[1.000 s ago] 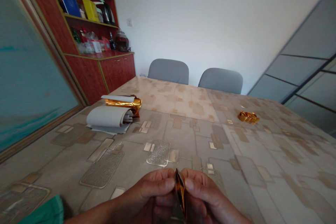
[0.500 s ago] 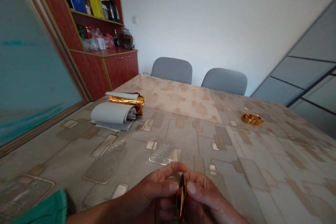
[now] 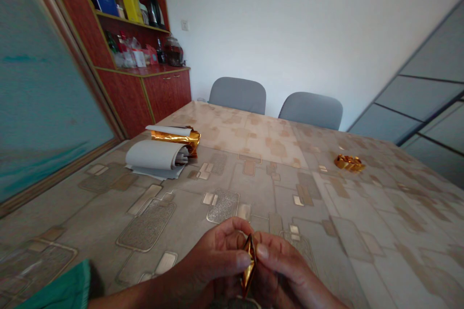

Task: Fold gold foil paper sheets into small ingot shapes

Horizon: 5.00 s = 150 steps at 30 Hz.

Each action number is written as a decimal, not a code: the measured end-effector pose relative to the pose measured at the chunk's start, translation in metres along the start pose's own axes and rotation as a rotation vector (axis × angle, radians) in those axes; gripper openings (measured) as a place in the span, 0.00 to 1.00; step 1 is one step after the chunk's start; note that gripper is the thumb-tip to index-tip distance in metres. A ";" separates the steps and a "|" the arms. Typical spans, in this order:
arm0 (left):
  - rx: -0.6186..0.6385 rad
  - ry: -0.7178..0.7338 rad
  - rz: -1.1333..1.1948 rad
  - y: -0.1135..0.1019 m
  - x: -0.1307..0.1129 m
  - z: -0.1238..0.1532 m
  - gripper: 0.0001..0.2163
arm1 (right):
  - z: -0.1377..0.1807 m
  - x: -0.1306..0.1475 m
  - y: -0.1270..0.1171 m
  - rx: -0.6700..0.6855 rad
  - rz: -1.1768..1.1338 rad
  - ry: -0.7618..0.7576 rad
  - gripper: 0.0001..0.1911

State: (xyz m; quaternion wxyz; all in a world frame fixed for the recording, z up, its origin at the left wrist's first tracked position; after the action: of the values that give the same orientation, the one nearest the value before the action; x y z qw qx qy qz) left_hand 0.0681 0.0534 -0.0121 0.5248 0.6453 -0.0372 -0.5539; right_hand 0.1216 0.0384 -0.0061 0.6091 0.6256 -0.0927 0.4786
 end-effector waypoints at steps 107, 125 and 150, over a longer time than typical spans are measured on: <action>-0.102 -0.146 -0.072 -0.013 -0.008 0.009 0.39 | 0.001 -0.008 -0.015 -0.074 0.042 0.015 0.23; -0.071 -0.062 -0.178 -0.016 -0.011 0.007 0.24 | 0.003 -0.002 -0.014 -0.109 0.147 -0.004 0.24; -0.134 -0.188 -0.082 -0.016 0.000 0.012 0.32 | -0.001 -0.003 0.004 -0.036 0.023 0.006 0.22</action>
State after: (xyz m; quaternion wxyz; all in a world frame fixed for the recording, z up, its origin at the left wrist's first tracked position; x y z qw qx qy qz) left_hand 0.0508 0.0533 -0.0217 0.5378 0.5551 -0.0230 -0.6341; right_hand 0.1168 0.0368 -0.0060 0.6152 0.6117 -0.1067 0.4858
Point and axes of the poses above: each hand's wrist, its own z-axis away from the middle knuckle, its own y-axis out of the palm, x = y × z, the point moved 9 cm from there along -z, towards the middle knuckle, and after that the axes turned 1 degree about -z, right-handed, at the moved point
